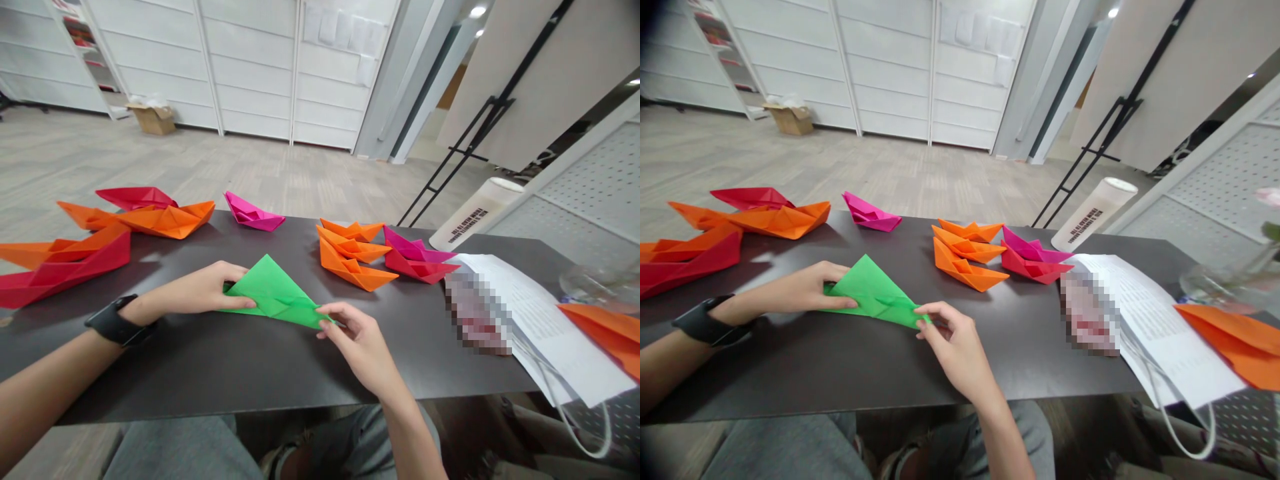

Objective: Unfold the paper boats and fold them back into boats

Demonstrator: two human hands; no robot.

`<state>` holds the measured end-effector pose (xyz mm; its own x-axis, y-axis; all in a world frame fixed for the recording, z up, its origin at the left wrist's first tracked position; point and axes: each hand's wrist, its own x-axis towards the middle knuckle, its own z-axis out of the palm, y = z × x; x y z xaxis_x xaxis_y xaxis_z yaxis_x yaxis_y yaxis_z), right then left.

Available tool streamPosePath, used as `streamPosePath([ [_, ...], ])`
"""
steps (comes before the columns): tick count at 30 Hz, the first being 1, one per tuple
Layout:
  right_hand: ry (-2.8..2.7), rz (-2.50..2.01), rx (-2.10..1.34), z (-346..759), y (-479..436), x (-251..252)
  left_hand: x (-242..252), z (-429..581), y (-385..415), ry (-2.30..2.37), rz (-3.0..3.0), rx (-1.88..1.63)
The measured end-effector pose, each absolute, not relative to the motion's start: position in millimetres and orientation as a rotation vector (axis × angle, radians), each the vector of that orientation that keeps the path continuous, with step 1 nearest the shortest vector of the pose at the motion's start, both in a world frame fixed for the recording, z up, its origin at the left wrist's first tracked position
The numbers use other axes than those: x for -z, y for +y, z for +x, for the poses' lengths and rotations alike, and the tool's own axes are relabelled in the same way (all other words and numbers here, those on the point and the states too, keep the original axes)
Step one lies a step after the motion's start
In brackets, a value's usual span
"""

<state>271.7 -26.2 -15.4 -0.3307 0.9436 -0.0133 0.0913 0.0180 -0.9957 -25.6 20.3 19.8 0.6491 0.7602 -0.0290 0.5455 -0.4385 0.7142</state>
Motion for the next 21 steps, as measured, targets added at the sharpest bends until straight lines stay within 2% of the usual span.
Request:
streamPosePath([
  [7, -1.282, -1.047, -1.41, 271.4, -22.7, 18.0, -18.0, -26.2, 17.7, 1.006, 2.21, -0.438],
  [15, -1.528, -1.027, -1.208, 276.3, -25.8, 10.5, -22.2, -22.7, 12.4, 1.023, 2.246, -0.441],
  [21, -1.39, -0.918, -1.395, 280.4, -24.8, 14.6, -20.8, -23.0, 13.7, 1.002, 2.225, -0.457],
])
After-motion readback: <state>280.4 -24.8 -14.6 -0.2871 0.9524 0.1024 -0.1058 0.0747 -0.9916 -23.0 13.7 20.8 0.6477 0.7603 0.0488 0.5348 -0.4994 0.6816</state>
